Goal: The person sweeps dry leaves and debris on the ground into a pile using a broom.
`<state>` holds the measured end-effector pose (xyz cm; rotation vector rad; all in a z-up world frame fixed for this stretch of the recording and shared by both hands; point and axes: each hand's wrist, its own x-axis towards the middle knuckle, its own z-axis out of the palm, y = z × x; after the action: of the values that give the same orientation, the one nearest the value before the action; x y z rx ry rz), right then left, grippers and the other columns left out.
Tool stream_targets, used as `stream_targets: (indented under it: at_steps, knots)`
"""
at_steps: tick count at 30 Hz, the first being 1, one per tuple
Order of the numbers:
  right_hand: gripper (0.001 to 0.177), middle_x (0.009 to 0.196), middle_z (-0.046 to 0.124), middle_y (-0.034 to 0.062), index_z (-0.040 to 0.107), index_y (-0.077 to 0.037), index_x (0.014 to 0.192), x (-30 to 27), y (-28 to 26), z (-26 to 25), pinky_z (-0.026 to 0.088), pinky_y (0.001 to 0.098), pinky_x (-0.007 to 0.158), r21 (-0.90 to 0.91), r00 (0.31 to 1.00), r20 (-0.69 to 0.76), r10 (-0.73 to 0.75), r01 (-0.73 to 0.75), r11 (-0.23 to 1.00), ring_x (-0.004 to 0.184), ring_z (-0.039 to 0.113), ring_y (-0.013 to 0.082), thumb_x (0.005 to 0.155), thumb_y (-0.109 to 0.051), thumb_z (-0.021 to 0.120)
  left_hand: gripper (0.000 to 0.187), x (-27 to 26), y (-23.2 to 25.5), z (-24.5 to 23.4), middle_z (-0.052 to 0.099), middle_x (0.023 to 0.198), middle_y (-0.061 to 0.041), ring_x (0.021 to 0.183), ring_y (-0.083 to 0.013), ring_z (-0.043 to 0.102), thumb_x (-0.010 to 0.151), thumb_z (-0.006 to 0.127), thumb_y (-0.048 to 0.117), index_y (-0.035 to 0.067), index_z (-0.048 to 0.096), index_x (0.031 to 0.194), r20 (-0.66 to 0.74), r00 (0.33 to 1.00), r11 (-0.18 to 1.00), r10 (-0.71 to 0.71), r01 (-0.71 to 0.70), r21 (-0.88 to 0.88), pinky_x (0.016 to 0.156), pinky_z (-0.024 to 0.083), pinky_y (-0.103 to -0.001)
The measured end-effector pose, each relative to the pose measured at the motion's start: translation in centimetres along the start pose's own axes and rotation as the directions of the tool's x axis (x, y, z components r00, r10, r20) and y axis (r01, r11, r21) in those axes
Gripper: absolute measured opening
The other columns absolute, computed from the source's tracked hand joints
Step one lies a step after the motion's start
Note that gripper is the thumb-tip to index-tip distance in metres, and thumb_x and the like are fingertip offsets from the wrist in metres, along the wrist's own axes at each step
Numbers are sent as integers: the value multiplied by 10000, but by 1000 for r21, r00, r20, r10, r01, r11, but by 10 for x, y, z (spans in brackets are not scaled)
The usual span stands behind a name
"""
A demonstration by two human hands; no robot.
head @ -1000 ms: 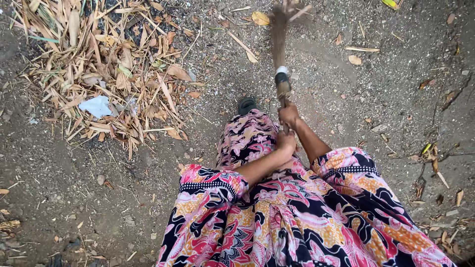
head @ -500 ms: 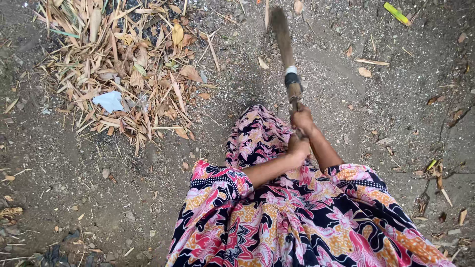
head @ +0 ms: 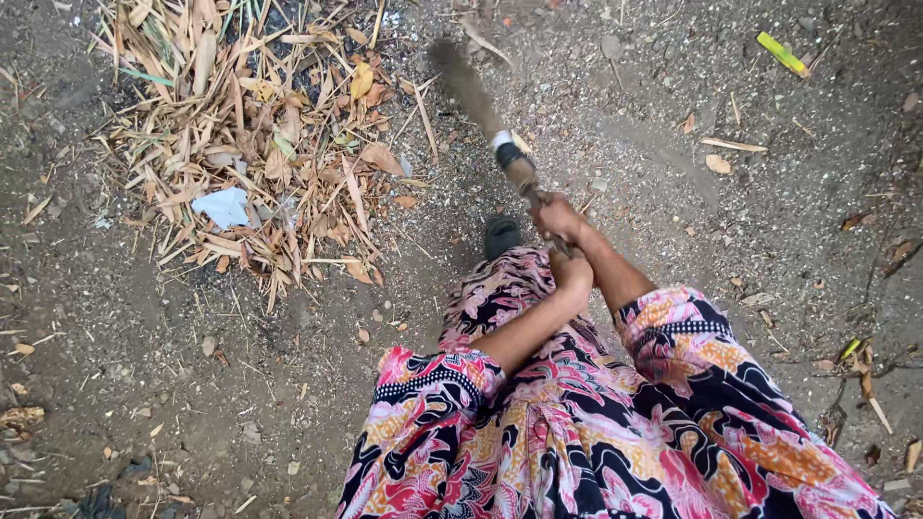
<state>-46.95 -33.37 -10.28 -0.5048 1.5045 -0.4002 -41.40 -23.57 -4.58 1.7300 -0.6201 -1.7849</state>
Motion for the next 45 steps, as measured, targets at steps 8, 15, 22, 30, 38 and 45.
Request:
stream_targets:
  at_steps: [8, 15, 22, 30, 38, 45]
  knots:
    - [516, 635, 576, 21, 479, -75, 1450, -58, -2, 23, 438, 314, 391, 150, 983, -184, 10, 18, 989, 458, 501, 135, 938, -22, 506, 292, -60, 12, -26, 647, 1025, -224, 918, -354, 661, 985, 495, 99, -44, 474, 1239, -27, 994, 921, 106, -88, 379, 843, 523, -494]
    - [269, 724, 598, 60, 575, 51, 1220, 16, 11, -26, 467, 330, 438, 112, 952, -305, -8, 45, 993, 533, 559, 163, 966, -19, 519, 190, 20, 13, -8, 546, 804, -204, 485, -227, 513, 1032, 479, 109, -73, 472, 1084, 145, 953, 964, -265, 266, 13, 372, 435, -358]
    - [386, 731, 613, 20, 641, -65, 1337, -9, 7, 58, 453, 285, 442, -92, 996, 80, -46, 53, 994, 518, 539, 98, 958, -65, 569, 312, -19, -30, -34, 639, 1165, -216, 1095, -339, 655, 998, 462, 122, -54, 467, 1255, -259, 965, 972, 34, 28, 233, 976, 499, -451]
    - [256, 711, 597, 46, 578, -4, 1209, -104, 25, 45, 435, 308, 417, 152, 990, -101, 99, -83, 985, 506, 530, 134, 962, -70, 567, 170, -104, 2, -44, 604, 895, -159, 639, -221, 578, 995, 478, 78, -15, 491, 1137, 42, 952, 950, -304, 299, 93, 523, 477, -390]
    - [198, 743, 622, 67, 574, 46, 1135, -126, 90, 19, 481, 318, 437, 183, 946, -172, 275, -244, 952, 541, 576, 170, 952, -27, 561, 98, -137, 19, -46, 504, 643, -53, 440, -155, 477, 982, 484, 51, 40, 508, 888, 194, 742, 760, -642, 650, 28, 360, 436, -298]
    - [461, 643, 544, -28, 519, -173, 1407, -144, 44, 69, 392, 240, 385, 249, 979, 167, 118, -157, 956, 449, 439, 74, 957, -79, 551, 177, -150, 12, -57, 519, 624, -9, 439, -121, 502, 1048, 419, 108, 63, 464, 883, 150, 803, 815, -577, 578, 40, 371, 452, -286]
